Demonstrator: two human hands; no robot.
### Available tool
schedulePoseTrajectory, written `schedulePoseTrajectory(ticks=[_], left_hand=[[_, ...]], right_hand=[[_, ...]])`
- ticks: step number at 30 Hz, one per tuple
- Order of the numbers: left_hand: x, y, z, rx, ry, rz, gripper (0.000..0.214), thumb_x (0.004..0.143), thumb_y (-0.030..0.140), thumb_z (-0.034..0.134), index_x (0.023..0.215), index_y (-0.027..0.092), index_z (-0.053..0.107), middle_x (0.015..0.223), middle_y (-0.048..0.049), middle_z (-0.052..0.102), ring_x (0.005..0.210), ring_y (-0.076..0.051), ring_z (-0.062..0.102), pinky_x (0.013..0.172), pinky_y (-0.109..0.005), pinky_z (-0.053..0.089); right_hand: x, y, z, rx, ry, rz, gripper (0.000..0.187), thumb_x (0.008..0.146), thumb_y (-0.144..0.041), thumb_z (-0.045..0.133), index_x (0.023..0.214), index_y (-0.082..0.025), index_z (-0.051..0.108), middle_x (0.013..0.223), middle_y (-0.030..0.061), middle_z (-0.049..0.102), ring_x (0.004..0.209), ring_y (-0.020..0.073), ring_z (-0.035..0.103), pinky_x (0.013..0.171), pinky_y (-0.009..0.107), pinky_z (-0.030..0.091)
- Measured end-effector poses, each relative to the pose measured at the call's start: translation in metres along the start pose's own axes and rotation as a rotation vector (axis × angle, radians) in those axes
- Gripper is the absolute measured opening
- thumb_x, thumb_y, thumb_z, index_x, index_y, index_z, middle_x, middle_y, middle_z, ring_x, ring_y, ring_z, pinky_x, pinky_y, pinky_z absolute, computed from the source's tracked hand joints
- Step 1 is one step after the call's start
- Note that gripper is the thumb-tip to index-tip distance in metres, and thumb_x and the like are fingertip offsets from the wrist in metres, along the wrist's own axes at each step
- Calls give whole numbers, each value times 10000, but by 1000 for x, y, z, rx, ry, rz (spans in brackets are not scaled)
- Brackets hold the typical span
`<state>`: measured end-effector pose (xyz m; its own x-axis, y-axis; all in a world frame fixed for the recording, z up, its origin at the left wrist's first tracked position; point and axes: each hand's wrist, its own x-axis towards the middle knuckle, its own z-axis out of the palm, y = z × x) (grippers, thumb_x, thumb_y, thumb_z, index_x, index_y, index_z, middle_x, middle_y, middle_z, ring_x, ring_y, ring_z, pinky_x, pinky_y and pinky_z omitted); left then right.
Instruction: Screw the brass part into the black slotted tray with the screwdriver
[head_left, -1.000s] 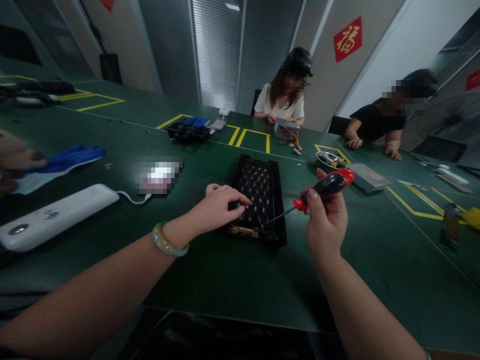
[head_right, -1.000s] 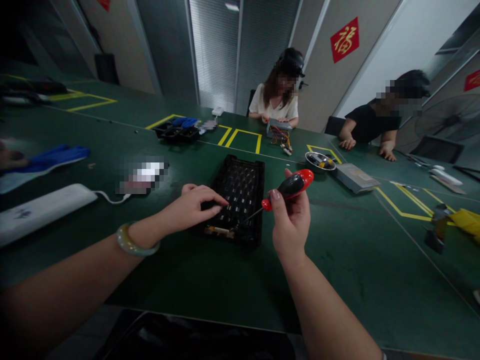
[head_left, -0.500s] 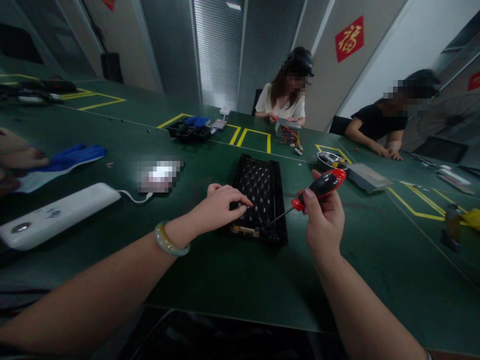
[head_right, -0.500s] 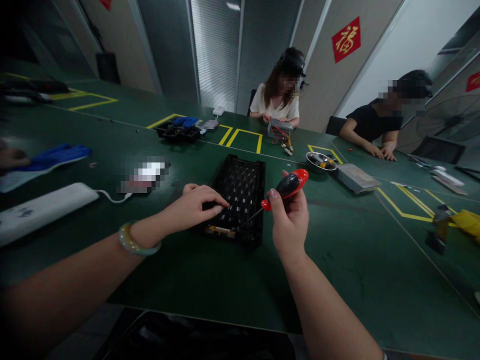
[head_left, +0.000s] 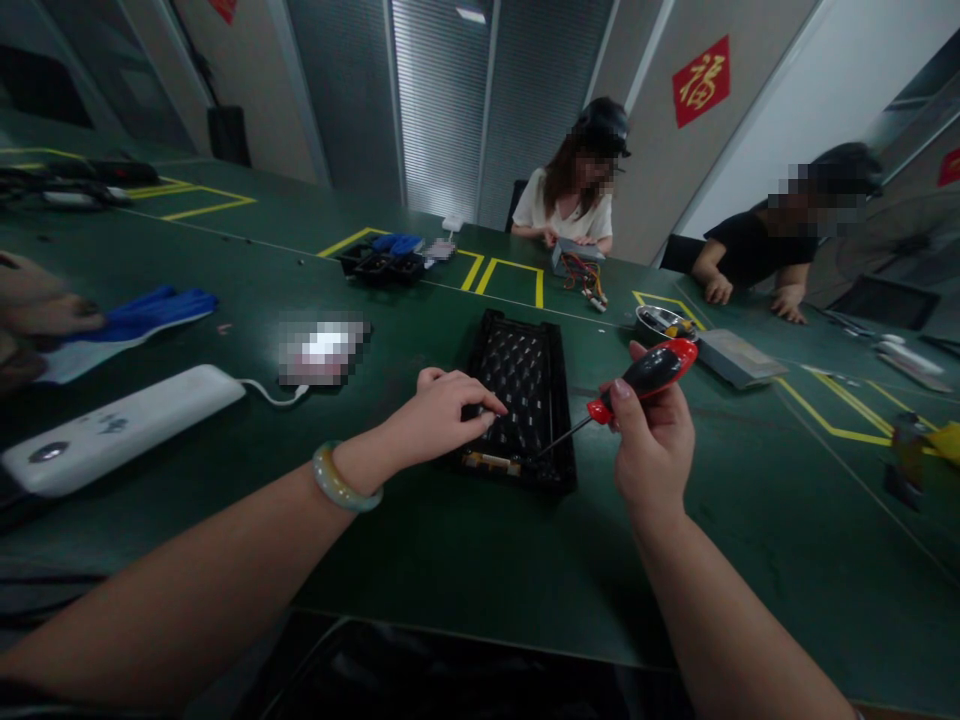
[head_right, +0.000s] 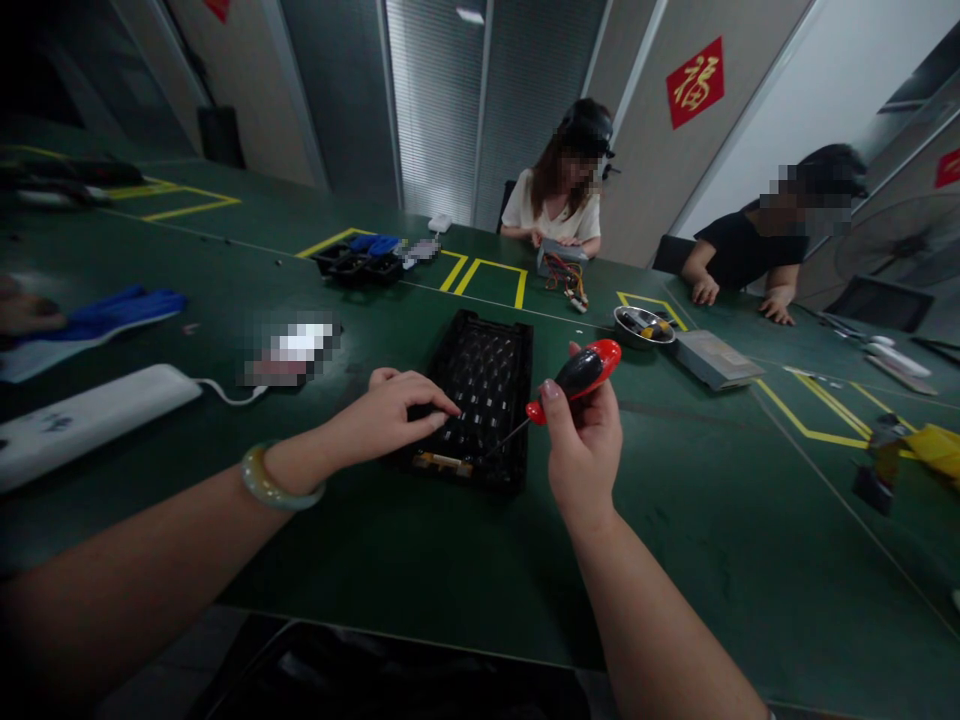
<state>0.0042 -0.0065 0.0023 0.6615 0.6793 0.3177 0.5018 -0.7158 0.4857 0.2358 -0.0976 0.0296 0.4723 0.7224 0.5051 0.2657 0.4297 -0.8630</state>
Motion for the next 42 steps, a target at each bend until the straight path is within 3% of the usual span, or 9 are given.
schedulePoseTrajectory(ticks=[9, 20, 26, 32, 36, 42], left_hand=[[0, -1, 2, 19, -1, 56, 180, 944, 311, 599, 1042, 304, 751, 1116, 6, 746, 1099, -222, 615, 970, -441, 223], [-4, 15, 3, 45, -171, 369, 218, 975, 307, 588, 1111, 347, 753, 1142, 10, 730, 1137, -213, 569, 1002, -433, 208], [-4, 17, 4, 76, -171, 383, 243, 960, 288, 601, 1140, 360, 748, 1146, 10, 728, 1152, -226, 559, 993, -431, 216], [-4, 17, 3, 85, -184, 381, 252, 967, 295, 586, 1154, 356, 744, 1161, -6, 730, 1170, -238, 551, 999, -443, 219], [-4, 17, 2, 87, -188, 374, 249, 966, 289, 581, 1137, 351, 751, 1158, -9, 732, 1176, -244, 550, 1001, -444, 220], [-5, 19, 2, 97, -178, 388, 236, 967, 293, 584, 1129, 345, 748, 1155, -3, 728, 1182, -240, 547, 1010, -447, 212]], right_hand=[[-3, -1, 2, 10, -3, -2, 523, 823, -431, 751, 1306, -270, 632, 883, -2, 663, 676, 108, 549, 707, 295, 522], [-5, -2, 0, 22, -82, -44, 534, 860, -388, 728, 1364, -286, 583, 927, 9, 688, 833, 154, 635, 807, 330, 551], [-8, -3, -2, 32, -206, -167, 492, 909, -355, 670, 1385, -329, 551, 992, 6, 676, 879, 154, 634, 792, 309, 554], [-6, -2, -5, -76, -182, -166, 614, 805, -433, 783, 1368, -304, 573, 1191, 59, 660, 866, 193, 620, 774, 378, 558], [-5, -5, -4, -35, -174, -121, 702, 803, -384, 796, 1435, -310, 500, 1029, 34, 700, 836, 187, 639, 752, 359, 559], [-9, -8, -2, 15, -197, -193, 573, 911, -333, 664, 1452, -328, 476, 1049, 27, 701, 943, 189, 655, 820, 356, 548]])
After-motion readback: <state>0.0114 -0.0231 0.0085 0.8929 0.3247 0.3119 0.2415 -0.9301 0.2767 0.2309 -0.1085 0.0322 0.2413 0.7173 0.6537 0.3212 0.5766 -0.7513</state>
